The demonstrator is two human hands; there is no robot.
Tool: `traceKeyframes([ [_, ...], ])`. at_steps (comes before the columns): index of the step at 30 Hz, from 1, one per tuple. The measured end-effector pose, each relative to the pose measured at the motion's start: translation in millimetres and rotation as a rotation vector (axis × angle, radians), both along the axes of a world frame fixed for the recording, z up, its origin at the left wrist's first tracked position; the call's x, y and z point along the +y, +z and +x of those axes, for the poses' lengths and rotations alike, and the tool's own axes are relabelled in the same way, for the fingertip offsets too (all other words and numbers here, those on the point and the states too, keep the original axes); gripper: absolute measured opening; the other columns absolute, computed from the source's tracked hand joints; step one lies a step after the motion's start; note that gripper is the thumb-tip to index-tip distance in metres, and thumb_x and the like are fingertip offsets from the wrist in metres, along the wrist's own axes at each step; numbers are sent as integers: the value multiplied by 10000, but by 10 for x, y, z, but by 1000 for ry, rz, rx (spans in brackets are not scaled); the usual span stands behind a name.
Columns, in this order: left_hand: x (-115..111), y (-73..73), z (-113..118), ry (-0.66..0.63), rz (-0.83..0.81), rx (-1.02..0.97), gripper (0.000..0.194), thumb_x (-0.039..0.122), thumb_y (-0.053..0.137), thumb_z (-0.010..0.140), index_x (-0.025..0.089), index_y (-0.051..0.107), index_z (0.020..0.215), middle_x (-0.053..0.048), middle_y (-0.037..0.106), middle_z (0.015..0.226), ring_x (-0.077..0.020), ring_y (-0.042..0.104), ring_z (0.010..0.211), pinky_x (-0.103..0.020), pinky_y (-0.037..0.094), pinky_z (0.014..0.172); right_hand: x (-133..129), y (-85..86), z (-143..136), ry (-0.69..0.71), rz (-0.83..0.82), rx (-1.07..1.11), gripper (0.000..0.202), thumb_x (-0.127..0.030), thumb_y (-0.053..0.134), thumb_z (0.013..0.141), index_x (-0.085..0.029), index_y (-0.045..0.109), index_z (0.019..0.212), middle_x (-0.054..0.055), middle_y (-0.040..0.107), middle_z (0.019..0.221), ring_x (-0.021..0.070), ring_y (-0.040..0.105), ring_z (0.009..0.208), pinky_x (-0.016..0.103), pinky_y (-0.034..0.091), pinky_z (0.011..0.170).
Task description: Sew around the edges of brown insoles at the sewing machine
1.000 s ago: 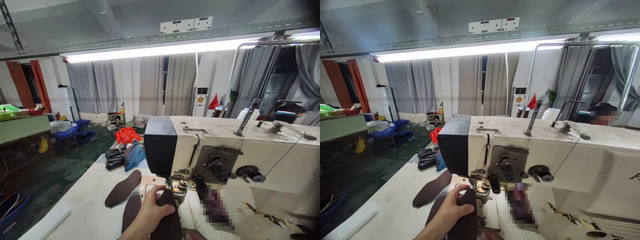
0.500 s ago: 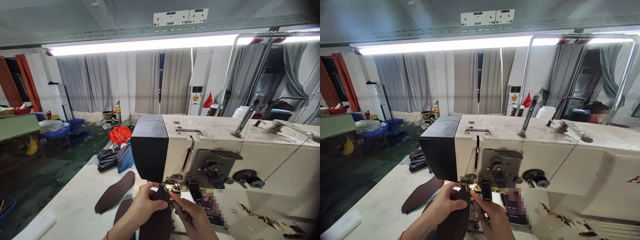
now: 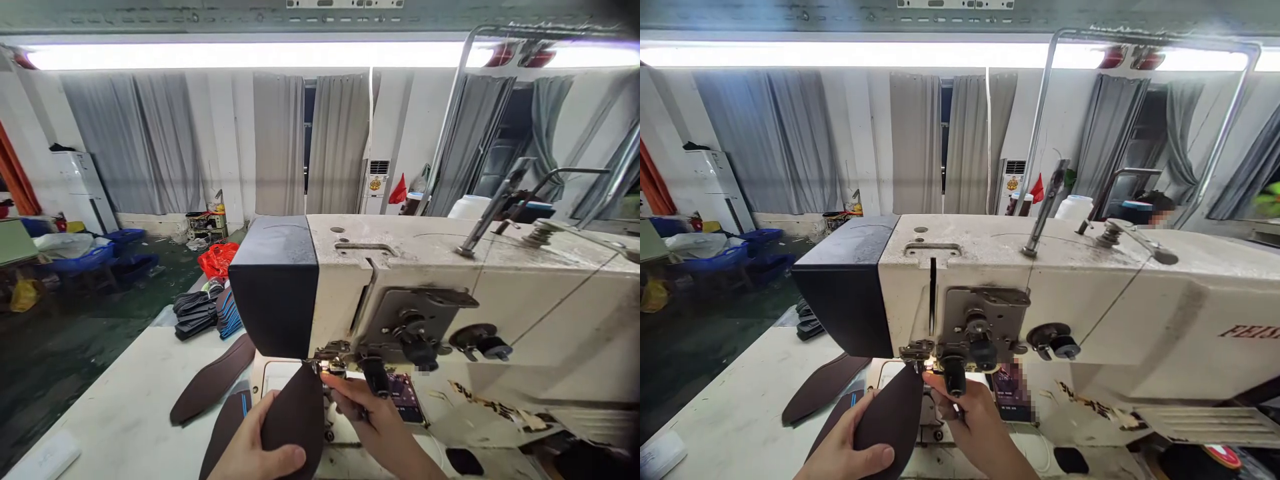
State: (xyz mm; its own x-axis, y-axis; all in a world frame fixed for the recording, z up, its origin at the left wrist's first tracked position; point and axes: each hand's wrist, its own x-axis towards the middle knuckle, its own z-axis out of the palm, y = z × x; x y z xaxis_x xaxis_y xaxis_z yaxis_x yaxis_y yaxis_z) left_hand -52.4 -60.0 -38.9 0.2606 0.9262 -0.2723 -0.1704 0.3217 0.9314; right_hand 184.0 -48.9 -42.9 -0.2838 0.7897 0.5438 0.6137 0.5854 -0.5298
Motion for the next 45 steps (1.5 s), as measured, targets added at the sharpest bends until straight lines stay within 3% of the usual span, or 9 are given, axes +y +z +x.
traceKeyframes([
  [6,29,136,70,-79,11,-71,630,306,845,518,193,618,1095,-51,741,960,-263,674,914,-331,519,821,50,-121,48,-26,19,-11,397,-170,503,873,-253,651,1232,67,760,978,143,717,828,211,552,757],
  [11,102,203,178,3,48,-36,569,261,822,538,176,628,1066,-64,739,970,-249,672,890,-299,519,769,98,-180,62,2,5,-18,382,-213,483,904,-246,642,1250,62,758,864,125,704,658,191,564,659],
  [16,192,231,285,53,151,-81,563,274,807,559,164,618,1078,-75,740,949,-264,669,921,-328,516,826,108,-171,73,-8,9,-6,405,-183,503,882,-275,640,1252,60,764,964,132,720,734,187,565,681],
  [19,239,256,340,63,159,-82,510,293,785,589,169,623,1056,-85,743,968,-272,680,916,-331,530,800,104,-168,66,7,24,32,397,-194,514,872,-280,656,1233,43,767,890,126,719,699,174,567,659],
  [25,284,143,461,211,217,-46,526,349,782,596,179,609,1062,-110,734,1016,-307,674,968,-363,539,839,77,-131,-7,-63,-30,105,373,-406,453,944,-250,698,1179,70,776,840,119,692,581,160,562,584],
  [30,232,5,505,266,184,-52,647,401,813,572,170,581,1130,-131,715,1047,-314,659,1005,-353,550,828,78,-85,-6,-38,5,72,342,-366,487,935,-243,705,1168,70,782,901,133,729,705,161,561,662],
  [35,196,65,496,131,106,-128,703,481,822,559,186,502,1111,-107,724,913,-272,712,776,-330,587,634,76,-117,24,-65,-32,28,349,-331,500,922,-207,701,1180,75,774,849,123,707,642,164,560,638],
  [39,220,148,441,40,84,-90,670,507,813,566,209,466,1055,-59,710,841,-206,692,592,-227,500,414,67,-158,9,-110,-90,56,349,-350,503,916,-217,710,1164,75,770,860,142,709,662,191,567,633],
  [45,301,252,280,-76,27,-55,580,289,785,587,197,478,1070,-3,687,767,-98,599,494,-158,401,394,86,-173,2,-83,-44,142,349,-400,488,934,-252,718,1151,28,709,666,129,659,543,203,563,596],
])
